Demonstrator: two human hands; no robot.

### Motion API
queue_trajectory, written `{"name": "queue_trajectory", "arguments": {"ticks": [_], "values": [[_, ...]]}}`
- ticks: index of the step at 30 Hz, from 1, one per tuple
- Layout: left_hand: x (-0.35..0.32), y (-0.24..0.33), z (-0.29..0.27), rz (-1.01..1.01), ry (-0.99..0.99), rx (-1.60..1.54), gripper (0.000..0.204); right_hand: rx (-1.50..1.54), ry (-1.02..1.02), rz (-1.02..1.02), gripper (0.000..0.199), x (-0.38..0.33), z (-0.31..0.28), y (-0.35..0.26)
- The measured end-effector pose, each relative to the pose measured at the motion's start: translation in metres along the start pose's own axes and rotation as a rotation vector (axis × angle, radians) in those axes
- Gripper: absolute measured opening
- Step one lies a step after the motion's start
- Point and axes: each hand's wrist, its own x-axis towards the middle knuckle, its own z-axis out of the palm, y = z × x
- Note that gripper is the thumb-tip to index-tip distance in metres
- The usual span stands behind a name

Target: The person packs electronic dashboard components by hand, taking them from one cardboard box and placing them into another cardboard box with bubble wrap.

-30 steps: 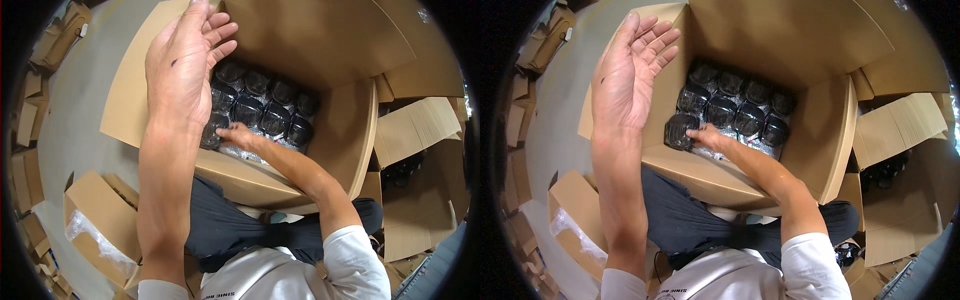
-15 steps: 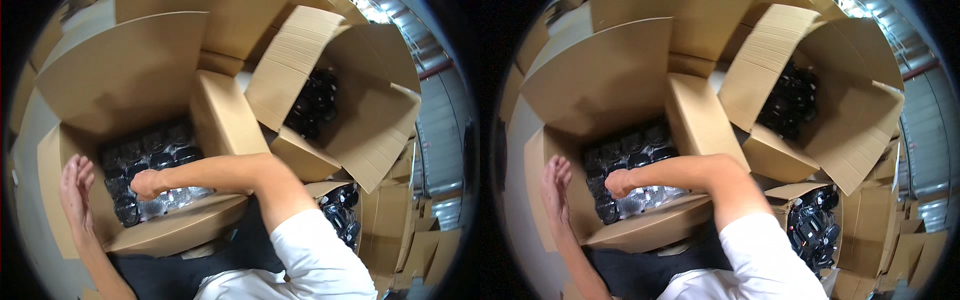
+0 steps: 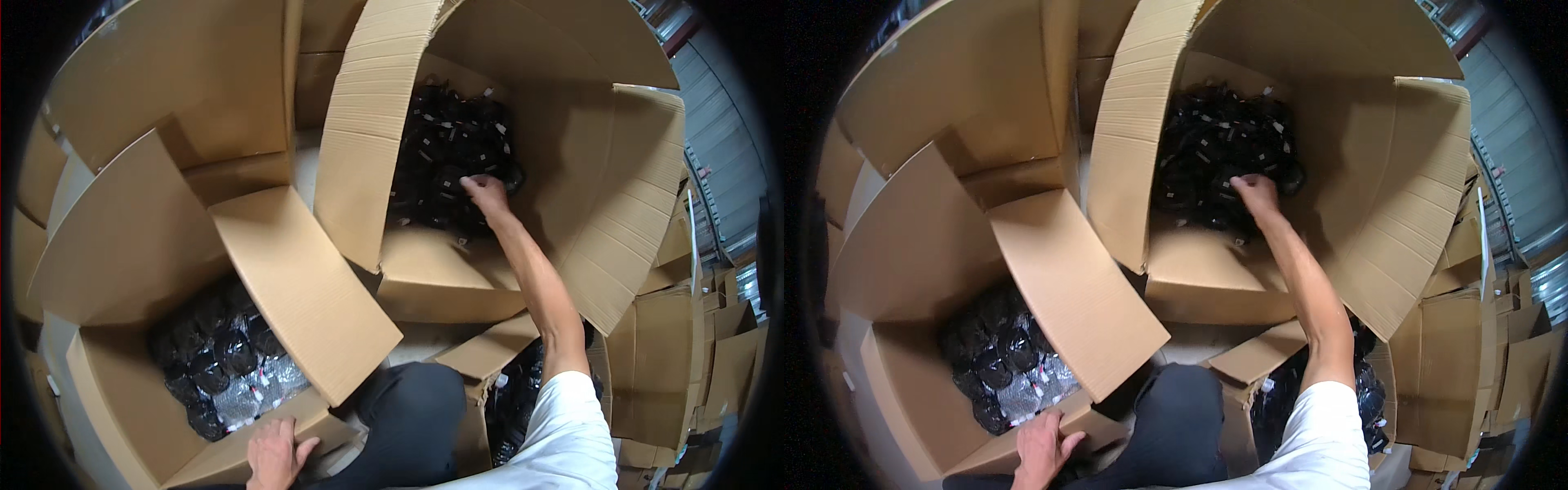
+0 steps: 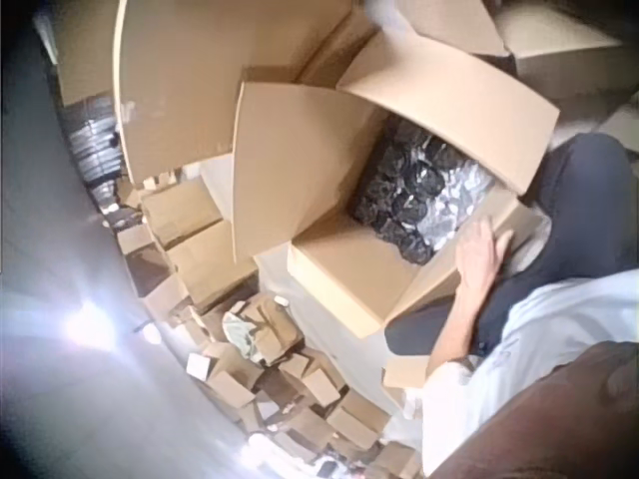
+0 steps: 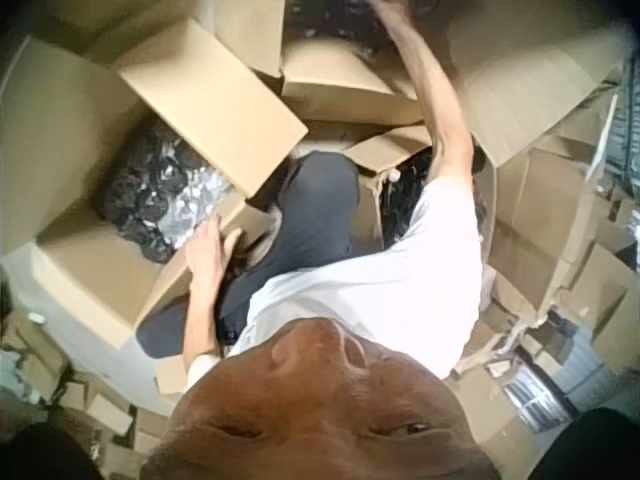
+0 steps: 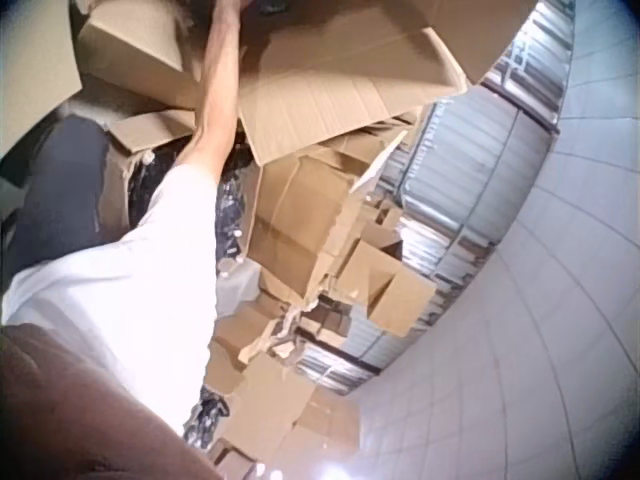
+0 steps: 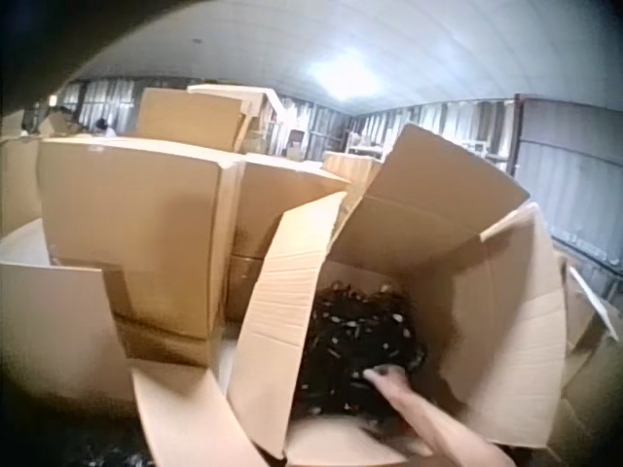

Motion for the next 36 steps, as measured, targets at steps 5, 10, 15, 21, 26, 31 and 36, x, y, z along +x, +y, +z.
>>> {"name": "queue_trajectory", "arguments": {"ticks": [5, 10, 15, 21, 26, 31, 36], "values": [[0.002, 0.008, 0.004, -0.146, 0.003, 0.065, 0.052, 0.165, 0.157, 0.215, 0.067, 0.102, 0.02, 0.038], [0.009, 0.011, 0.006, -0.162, -0.042, 0.036, 0.056, 0.422, 0.166, -0.002, 0.103, 0.204, 0.026, 0.05], [0.015, 0.016, -0.005, -0.182, -0.079, 0.044, 0.058, 0.593, 0.27, 0.369, 0.112, 0.265, 0.056, 0.041], [0.023, 0.009, 0.001, -0.149, -0.061, 0.007, 0.062, 0.738, 0.144, 0.422, 0.109, 0.323, 0.037, 0.067], [0.018, 0.013, 0.0, -0.168, -0.045, 0.046, 0.062, 0.479, 0.244, 0.022, 0.088, 0.275, 0.069, 0.065], [0.017, 0.005, 0.007, -0.115, -0.033, 0.007, 0.061, 0.749, 0.382, 0.119, 0.076, 0.243, 0.038, 0.104], [0.013, 0.007, 0.009, -0.143, 0.002, 0.008, 0.057, 1.08, 0.276, 0.289, 0.07, 0.192, 0.03, 0.116]]}}
